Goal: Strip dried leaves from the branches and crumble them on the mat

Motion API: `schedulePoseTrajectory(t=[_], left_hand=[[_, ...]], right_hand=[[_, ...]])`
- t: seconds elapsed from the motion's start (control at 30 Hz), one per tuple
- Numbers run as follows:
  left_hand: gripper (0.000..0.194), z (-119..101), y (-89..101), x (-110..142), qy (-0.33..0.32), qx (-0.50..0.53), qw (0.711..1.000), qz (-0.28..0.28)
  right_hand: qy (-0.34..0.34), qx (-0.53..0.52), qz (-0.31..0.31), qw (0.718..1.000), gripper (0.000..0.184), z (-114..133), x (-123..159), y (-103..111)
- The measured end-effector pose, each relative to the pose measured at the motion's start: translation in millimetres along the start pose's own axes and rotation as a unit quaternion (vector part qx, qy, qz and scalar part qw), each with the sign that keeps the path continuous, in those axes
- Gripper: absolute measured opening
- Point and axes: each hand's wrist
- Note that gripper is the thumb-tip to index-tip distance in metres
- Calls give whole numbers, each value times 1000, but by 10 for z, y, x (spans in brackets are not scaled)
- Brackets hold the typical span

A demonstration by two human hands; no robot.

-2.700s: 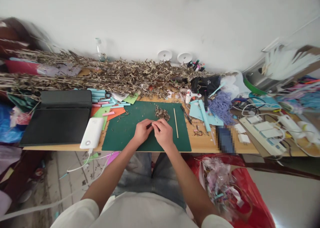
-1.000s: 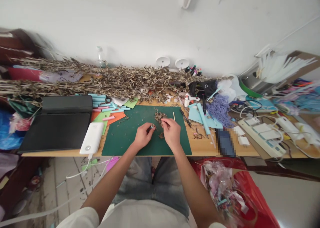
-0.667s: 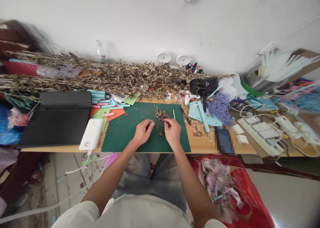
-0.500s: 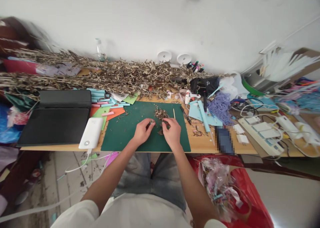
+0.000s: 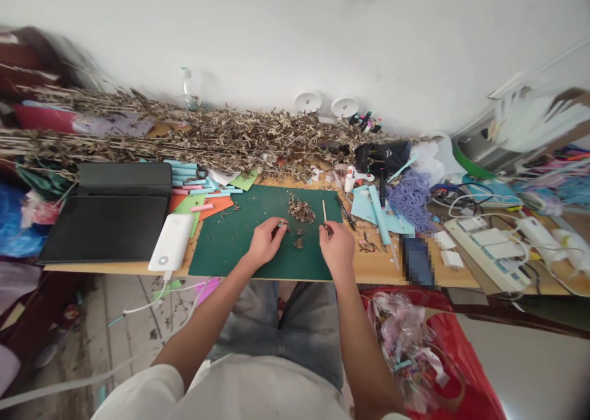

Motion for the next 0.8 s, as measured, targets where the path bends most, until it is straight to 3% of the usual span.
schedulePoseTrajectory(t=[0.17, 0.4, 0.5, 0.57, 0.7, 0.8], left_hand=[[29, -20, 20, 1, -9, -17, 1000, 10], [30, -28, 26, -3, -16, -28, 999, 9], [27, -21, 16, -8, -22, -27, 999, 16], [25, -9, 7, -11, -27, -30, 999, 24], [24, 19, -9, -14, -28, -40, 998, 32], [23, 23, -8, -15, -30, -47, 998, 35]], right_hand=[[-45, 148, 56, 986, 22, -38, -85, -19], [-76, 142, 67, 985, 21, -8, -147, -14], [-70, 44, 16, 996, 23, -45, -147, 63], [-70, -90, 5, 993, 22, -13, -132, 128], [-63, -387, 26, 920, 28, 246, -58, 245], [-16, -472, 18, 881, 25, 487, 14, 298]])
Point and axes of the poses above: each hand's wrist, its own x-axis away from the middle knuckle, its own y-axis out of the back of the hand, z = x × y, and after that the axes turned 6 degrees about x, right-handed
